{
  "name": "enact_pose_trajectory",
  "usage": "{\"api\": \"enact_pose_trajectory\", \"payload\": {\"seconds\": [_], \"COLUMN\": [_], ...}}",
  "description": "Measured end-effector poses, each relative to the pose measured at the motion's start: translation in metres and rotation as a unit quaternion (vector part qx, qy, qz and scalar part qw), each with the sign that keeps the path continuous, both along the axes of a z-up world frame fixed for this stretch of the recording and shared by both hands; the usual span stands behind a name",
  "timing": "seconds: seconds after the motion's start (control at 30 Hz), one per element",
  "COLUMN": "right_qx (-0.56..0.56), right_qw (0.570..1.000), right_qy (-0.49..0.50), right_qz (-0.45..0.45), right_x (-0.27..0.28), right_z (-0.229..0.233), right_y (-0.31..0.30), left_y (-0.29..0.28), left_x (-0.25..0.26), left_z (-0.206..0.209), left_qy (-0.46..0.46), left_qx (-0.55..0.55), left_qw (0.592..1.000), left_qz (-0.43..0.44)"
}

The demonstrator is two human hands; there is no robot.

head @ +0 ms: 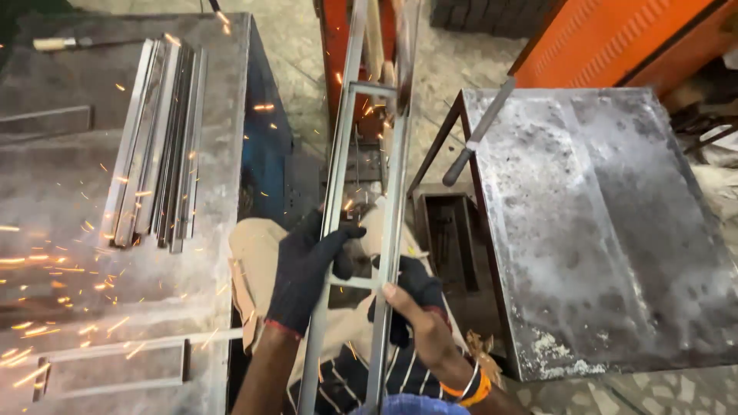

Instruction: The recorder is using a spot welding machine to join metal strips into rectangular frames at a manual workstation.

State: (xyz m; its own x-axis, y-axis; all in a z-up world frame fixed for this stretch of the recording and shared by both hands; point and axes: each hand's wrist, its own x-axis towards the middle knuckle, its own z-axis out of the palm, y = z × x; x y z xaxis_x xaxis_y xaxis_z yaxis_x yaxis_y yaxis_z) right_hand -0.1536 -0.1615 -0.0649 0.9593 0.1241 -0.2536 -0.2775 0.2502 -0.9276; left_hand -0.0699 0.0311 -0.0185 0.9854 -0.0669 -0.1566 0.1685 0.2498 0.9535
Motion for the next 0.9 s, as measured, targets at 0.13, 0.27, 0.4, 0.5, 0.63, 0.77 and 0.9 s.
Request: {"api": "enact_pose_trajectory", "payload": {"seconds": [0.13, 0.27, 0.4, 0.5, 0.63, 0.77, 0.9], "right_qx": [-0.032, -0.325, -0.516, -0.560, -0.472, -0.498, -0.276], "right_qw": [0.998, 0.931, 0.827, 0.755, 0.732, 0.734, 0.838], "right_qy": [0.063, -0.026, 0.032, -0.295, -0.457, -0.158, 0.192], "right_qz": [0.003, 0.165, 0.222, 0.172, 0.179, 0.433, 0.430], "right_x": [0.015, 0.069, 0.115, 0.116, 0.113, 0.100, 0.085], "right_z": [-0.004, -0.049, -0.047, -0.034, -0.035, -0.019, -0.011], "right_y": [0.001, 0.011, 0.062, 0.087, 0.108, 0.122, 0.124], "left_y": [0.005, 0.022, 0.045, 0.066, 0.108, 0.178, 0.259], "left_x": [-0.012, -0.007, -0.006, -0.017, -0.028, -0.056, -0.123], "left_z": [-0.005, -0.030, -0.050, -0.067, -0.100, -0.148, -0.202], "left_qy": [-0.002, -0.039, -0.058, -0.030, -0.022, -0.010, 0.015], "left_qx": [-0.012, -0.004, 0.048, 0.054, 0.052, 0.115, 0.118], "left_qw": [1.000, 0.995, 0.976, 0.957, 0.925, 0.847, 0.779], "left_qz": [0.015, 0.088, 0.207, 0.283, 0.376, 0.518, 0.615]}}
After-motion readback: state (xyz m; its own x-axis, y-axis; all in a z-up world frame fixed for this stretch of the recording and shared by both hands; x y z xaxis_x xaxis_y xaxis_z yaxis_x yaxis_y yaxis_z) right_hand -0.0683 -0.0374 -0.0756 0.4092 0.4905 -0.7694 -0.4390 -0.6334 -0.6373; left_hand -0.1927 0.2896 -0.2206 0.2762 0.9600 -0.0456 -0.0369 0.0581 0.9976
